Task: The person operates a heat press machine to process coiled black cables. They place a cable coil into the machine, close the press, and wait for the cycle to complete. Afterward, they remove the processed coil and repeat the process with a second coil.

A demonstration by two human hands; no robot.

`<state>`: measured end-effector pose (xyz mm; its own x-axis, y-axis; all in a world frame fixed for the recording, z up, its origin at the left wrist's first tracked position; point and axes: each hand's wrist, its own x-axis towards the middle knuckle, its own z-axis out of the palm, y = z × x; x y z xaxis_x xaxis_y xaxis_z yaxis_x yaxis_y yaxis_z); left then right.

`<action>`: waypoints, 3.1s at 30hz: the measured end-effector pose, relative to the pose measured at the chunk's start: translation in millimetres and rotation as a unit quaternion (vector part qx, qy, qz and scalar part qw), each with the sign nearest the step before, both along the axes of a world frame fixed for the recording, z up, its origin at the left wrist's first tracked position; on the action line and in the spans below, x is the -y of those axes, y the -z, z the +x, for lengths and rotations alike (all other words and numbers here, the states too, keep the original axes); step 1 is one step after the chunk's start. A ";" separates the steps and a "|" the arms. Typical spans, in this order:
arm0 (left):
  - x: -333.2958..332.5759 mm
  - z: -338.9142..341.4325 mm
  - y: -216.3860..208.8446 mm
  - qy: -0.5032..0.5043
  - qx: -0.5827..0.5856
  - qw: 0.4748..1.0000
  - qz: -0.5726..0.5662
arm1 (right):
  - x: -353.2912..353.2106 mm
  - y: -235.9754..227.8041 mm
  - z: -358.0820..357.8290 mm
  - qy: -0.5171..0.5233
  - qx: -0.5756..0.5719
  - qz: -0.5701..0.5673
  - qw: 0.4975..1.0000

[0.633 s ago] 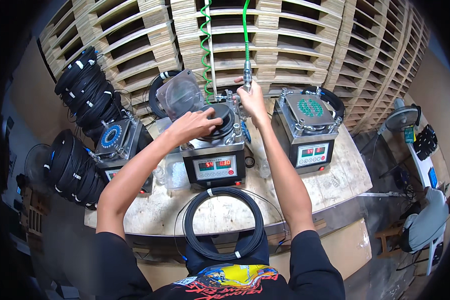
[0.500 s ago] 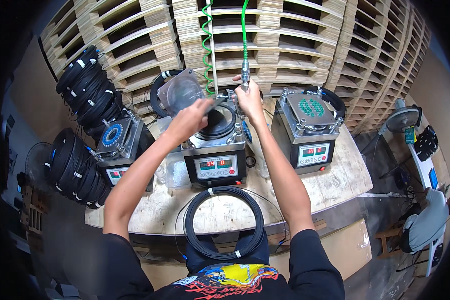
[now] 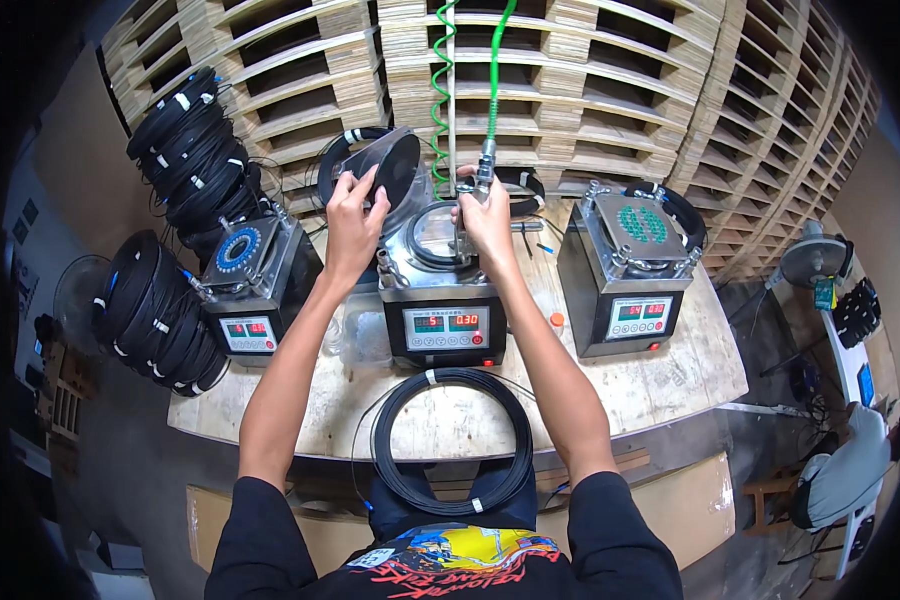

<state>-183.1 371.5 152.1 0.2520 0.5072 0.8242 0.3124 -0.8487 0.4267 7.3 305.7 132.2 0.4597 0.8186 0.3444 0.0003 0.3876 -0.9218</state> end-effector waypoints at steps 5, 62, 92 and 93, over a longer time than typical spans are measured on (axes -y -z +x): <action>-2.0 -3.7 6.3 0.007 -0.002 1.000 0.012 | -12.0 13.8 -14.3 0.087 -0.020 0.072 0.993; -27.4 25.0 47.1 0.152 -0.347 0.926 0.013 | -178.5 -0.7 151.3 0.133 0.347 -0.099 0.923; -21.1 33.1 74.9 -0.182 0.118 0.973 -0.079 | 171.3 286.8 120.8 0.104 0.131 -0.242 0.956; -24.5 29.0 77.6 -0.173 0.123 0.972 -0.101 | 166.2 283.9 113.0 0.118 0.136 -0.239 0.954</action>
<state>-154.1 396.1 74.5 -0.1549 0.6846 0.7123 0.4308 -0.6020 0.6723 120.3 139.4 -151.8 0.5985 0.7961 0.0897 0.2993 -0.1183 -0.9468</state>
